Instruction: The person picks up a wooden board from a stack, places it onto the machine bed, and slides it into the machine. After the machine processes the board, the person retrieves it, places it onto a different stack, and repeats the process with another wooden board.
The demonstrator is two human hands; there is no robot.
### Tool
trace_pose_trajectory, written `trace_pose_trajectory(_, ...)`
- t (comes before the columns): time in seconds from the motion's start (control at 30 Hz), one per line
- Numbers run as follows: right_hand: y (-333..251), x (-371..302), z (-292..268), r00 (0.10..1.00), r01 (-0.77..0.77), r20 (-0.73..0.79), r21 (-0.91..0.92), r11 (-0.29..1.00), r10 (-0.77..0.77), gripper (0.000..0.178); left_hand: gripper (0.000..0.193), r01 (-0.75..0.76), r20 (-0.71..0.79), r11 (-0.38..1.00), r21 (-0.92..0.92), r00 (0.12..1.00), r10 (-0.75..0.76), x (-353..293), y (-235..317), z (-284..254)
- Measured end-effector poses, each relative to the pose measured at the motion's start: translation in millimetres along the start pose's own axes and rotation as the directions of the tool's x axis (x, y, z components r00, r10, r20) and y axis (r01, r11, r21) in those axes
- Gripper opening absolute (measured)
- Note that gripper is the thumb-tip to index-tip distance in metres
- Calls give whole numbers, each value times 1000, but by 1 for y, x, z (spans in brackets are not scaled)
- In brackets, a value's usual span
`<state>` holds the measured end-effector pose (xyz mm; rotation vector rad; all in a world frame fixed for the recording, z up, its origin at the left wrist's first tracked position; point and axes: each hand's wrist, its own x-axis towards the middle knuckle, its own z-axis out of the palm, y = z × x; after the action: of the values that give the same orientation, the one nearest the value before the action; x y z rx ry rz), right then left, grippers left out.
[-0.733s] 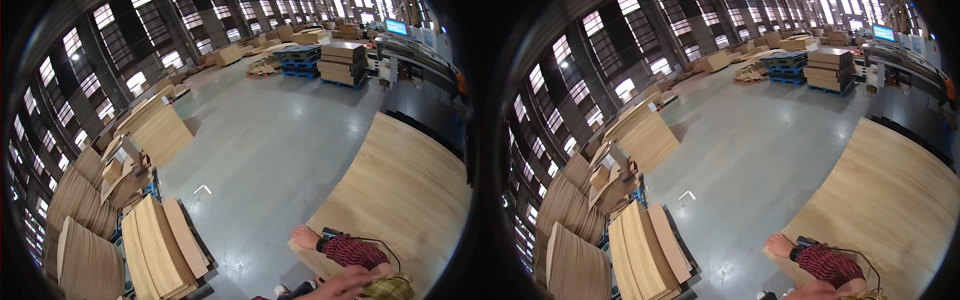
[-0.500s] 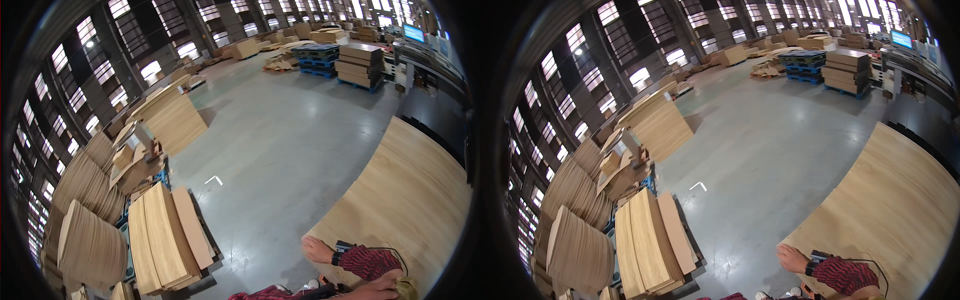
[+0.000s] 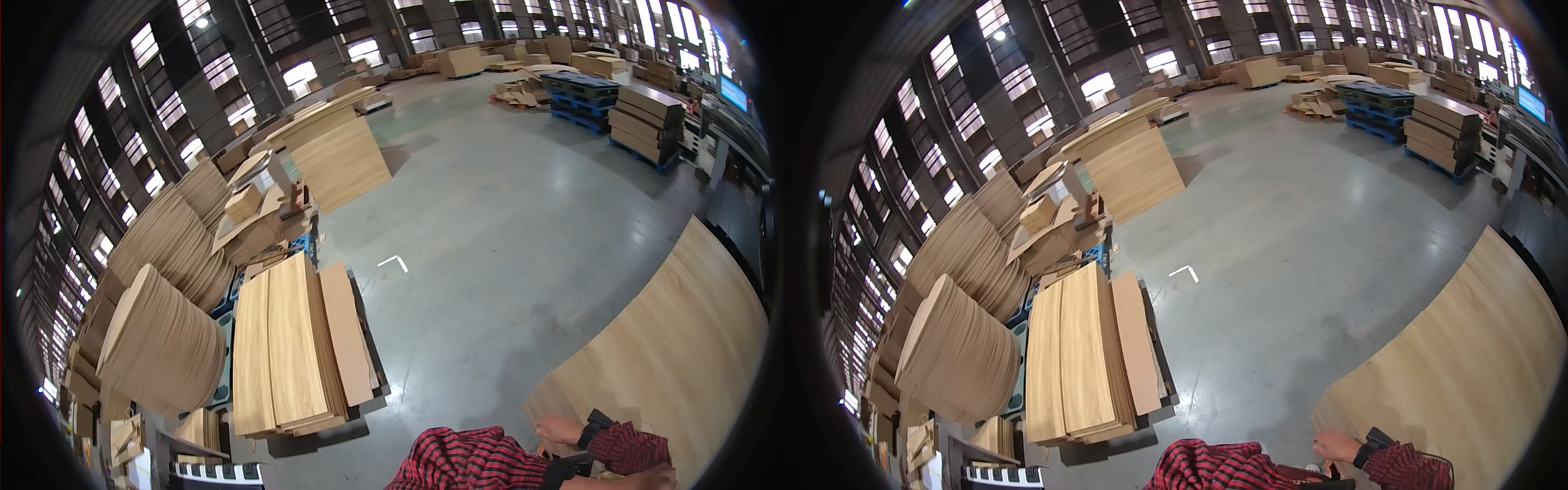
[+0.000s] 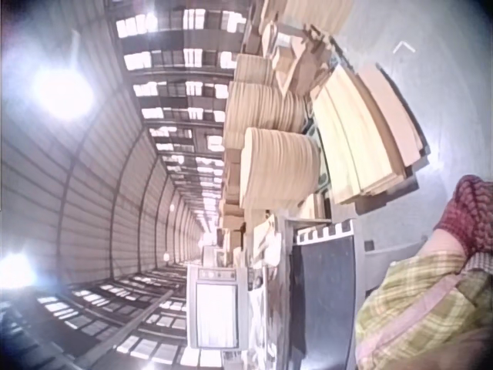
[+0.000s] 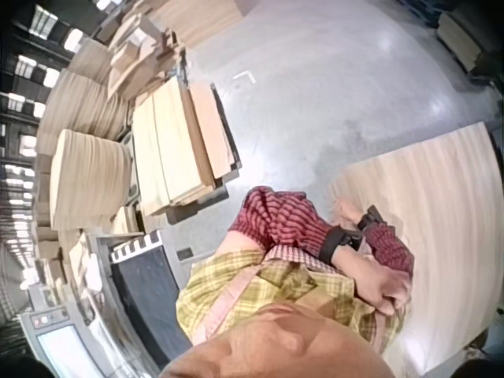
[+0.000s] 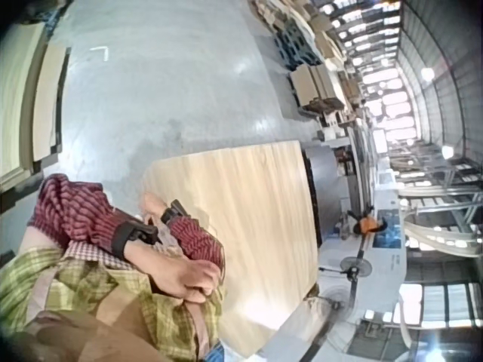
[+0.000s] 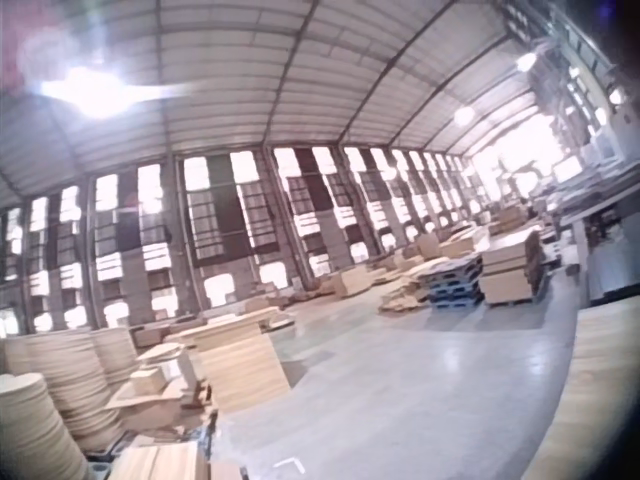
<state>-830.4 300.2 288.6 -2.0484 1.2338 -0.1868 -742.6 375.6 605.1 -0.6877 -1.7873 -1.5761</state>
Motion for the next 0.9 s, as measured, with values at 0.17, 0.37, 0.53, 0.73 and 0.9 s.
trace_pose_trajectory(0.17,-10,48,-17,998,-50,26,-40,998,51,36,14,-25,-126,986,163,991,46,-22,33,-12)
trace_pose_trajectory(0.37,-26,99,-39,999,-2,37,-160,987,8,37,11,209,13,975,-80,978,-209,-36,82,-46)
trace_pose_trajectory(0.53,-26,181,-68,958,190,265,-312,931,-107,34,11,107,81,974,-198,992,-93,-46,122,-85)
trace_pose_trajectory(0.73,-62,293,-157,977,186,179,-474,861,-112,31,5,172,111,953,-251,983,-148,-51,135,-134)
trace_pose_trajectory(0.9,-138,365,-201,950,287,36,-488,824,-310,26,2,148,20,989,31,989,-148,-60,146,-205)
